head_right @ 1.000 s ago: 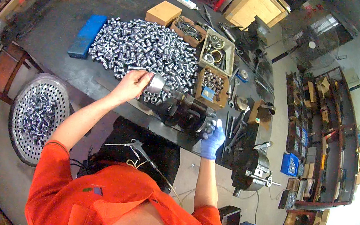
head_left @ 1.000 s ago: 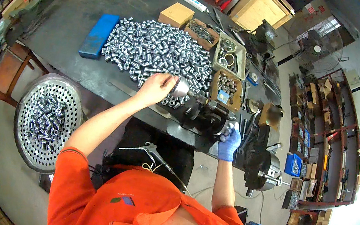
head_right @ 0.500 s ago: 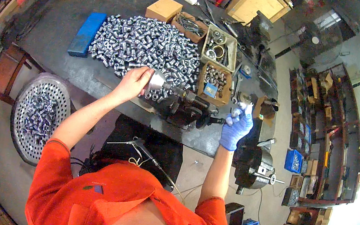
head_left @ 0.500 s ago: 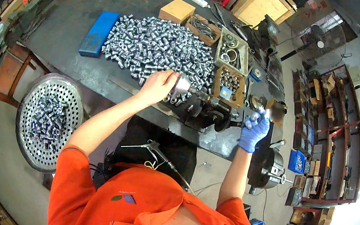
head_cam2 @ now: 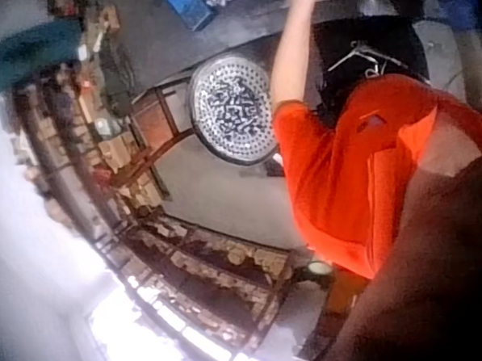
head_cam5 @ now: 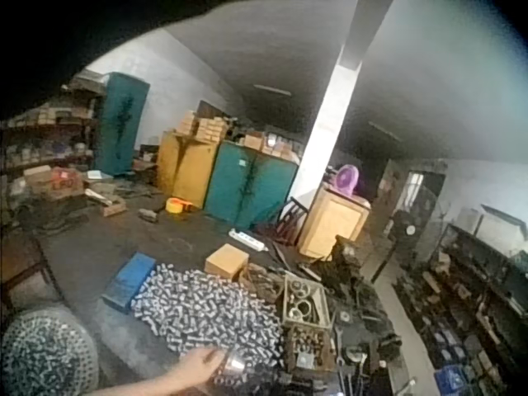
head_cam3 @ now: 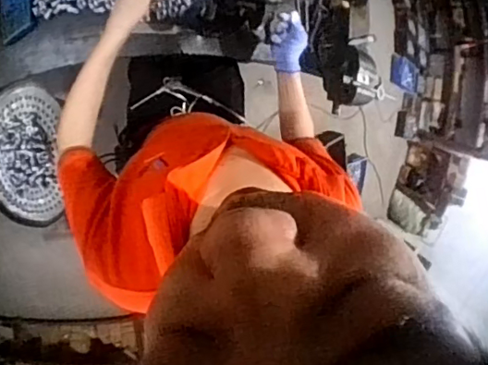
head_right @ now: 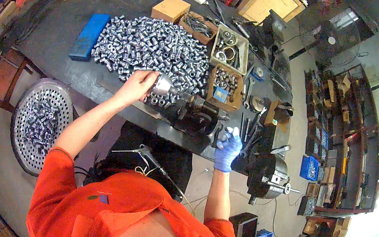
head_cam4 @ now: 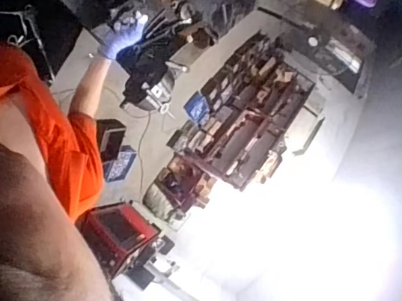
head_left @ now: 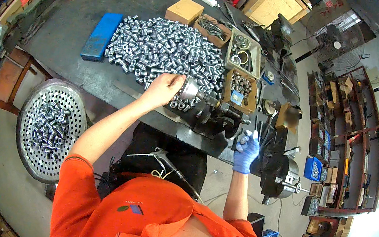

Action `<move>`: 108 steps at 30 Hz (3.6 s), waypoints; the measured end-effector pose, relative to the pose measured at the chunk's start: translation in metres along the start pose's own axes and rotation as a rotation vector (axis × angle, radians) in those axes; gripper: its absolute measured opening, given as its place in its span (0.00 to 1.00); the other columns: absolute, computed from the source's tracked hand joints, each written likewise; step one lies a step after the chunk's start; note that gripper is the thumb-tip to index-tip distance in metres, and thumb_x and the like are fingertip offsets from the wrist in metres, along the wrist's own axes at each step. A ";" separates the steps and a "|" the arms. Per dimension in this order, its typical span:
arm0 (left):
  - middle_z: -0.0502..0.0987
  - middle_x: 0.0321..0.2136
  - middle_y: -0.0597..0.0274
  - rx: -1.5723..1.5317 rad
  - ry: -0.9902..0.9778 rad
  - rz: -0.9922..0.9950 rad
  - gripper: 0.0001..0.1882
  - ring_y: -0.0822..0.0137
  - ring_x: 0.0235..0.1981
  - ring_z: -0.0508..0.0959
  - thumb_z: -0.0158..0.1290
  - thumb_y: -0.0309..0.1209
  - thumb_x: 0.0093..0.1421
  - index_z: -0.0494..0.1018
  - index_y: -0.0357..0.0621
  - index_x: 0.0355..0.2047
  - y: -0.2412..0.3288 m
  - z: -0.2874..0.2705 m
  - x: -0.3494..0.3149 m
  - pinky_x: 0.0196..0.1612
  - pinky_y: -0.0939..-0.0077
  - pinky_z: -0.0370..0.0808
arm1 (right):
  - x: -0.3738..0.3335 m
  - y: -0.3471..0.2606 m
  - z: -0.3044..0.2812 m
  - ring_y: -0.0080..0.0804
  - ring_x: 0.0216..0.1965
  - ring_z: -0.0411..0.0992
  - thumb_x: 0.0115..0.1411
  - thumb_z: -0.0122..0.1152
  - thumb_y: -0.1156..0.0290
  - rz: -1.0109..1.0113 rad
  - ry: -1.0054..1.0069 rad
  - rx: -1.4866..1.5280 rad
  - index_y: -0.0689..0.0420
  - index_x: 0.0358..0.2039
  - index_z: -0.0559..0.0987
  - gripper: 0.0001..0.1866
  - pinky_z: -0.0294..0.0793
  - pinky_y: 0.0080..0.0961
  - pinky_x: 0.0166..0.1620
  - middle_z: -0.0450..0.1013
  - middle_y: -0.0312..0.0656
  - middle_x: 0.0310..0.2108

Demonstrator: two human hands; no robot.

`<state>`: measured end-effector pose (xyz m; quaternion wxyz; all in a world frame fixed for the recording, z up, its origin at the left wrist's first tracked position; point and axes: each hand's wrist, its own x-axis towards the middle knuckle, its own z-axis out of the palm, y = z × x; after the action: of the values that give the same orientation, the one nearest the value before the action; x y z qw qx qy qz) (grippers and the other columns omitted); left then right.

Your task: The person assembles metal components by picking up small metal parts from a large pile and fitting them onto a larger cylindrical component held in a vice, then using an air duster to clean the assembly.

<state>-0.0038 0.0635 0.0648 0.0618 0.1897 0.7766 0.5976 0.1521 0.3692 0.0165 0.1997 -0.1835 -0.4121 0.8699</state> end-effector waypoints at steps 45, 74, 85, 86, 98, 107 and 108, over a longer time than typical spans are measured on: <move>0.76 0.28 0.46 0.711 0.626 -0.293 0.11 0.49 0.33 0.76 0.50 0.31 0.52 0.72 0.38 0.35 -0.068 -0.205 -0.163 0.35 0.64 0.72 | 0.028 0.021 0.013 0.14 0.13 0.59 0.59 0.51 0.62 -0.113 0.044 -0.099 0.57 0.26 0.73 0.12 0.52 0.10 0.13 0.64 0.27 0.16; 0.75 0.23 0.58 -0.565 -0.240 0.017 0.12 0.70 0.23 0.77 0.51 0.28 0.56 0.70 0.31 0.37 0.002 -0.035 -0.008 0.30 0.80 0.73 | 0.024 0.021 0.014 0.16 0.09 0.55 0.56 0.52 0.52 0.055 0.169 0.102 0.56 0.27 0.75 0.18 0.49 0.11 0.10 0.69 0.33 0.16; 0.75 0.24 0.57 -0.528 -0.387 0.002 0.11 0.68 0.25 0.77 0.52 0.22 0.53 0.69 0.32 0.37 -0.004 -0.036 0.010 0.33 0.79 0.73 | 0.013 0.021 0.008 0.19 0.09 0.58 0.58 0.51 0.58 -0.046 0.206 0.088 0.57 0.26 0.75 0.15 0.51 0.14 0.10 0.70 0.36 0.16; 0.75 0.26 0.58 -0.501 -0.395 -0.006 0.10 0.68 0.26 0.77 0.52 0.20 0.52 0.70 0.32 0.36 -0.001 -0.037 0.010 0.35 0.79 0.73 | 0.008 0.021 0.008 0.19 0.09 0.59 0.58 0.51 0.59 -0.050 0.182 0.093 0.57 0.26 0.75 0.14 0.51 0.14 0.10 0.70 0.36 0.16; 0.72 0.13 0.63 -0.289 -0.226 -0.001 0.20 0.74 0.15 0.74 0.44 0.39 0.62 0.69 0.36 0.21 -0.007 -0.020 0.003 0.20 0.81 0.69 | 0.020 -0.053 0.069 0.15 0.13 0.59 0.60 0.49 0.55 -0.245 -0.031 -0.043 0.60 0.29 0.73 0.18 0.51 0.11 0.10 0.66 0.33 0.18; 0.67 0.09 0.65 0.203 -0.004 0.143 0.25 0.73 0.10 0.69 0.38 0.45 0.63 0.64 0.38 0.16 -0.005 -0.003 0.001 0.15 0.77 0.65 | 0.107 -0.003 0.030 0.12 0.12 0.59 0.56 0.57 0.57 -0.230 0.049 -0.217 0.55 0.25 0.74 0.14 0.53 0.09 0.13 0.66 0.28 0.14; 0.66 0.08 0.62 0.209 0.022 0.149 0.24 0.71 0.09 0.69 0.39 0.44 0.63 0.64 0.37 0.17 -0.004 -0.001 0.001 0.15 0.74 0.65 | 0.103 0.006 0.020 0.14 0.14 0.62 0.57 0.56 0.57 -0.220 0.101 -0.261 0.56 0.26 0.74 0.14 0.58 0.10 0.16 0.68 0.29 0.16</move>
<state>-0.0058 0.0618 0.0611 -0.0113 0.2454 0.8190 0.5186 0.0533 0.4044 0.0078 0.2886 -0.2051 -0.5283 0.7717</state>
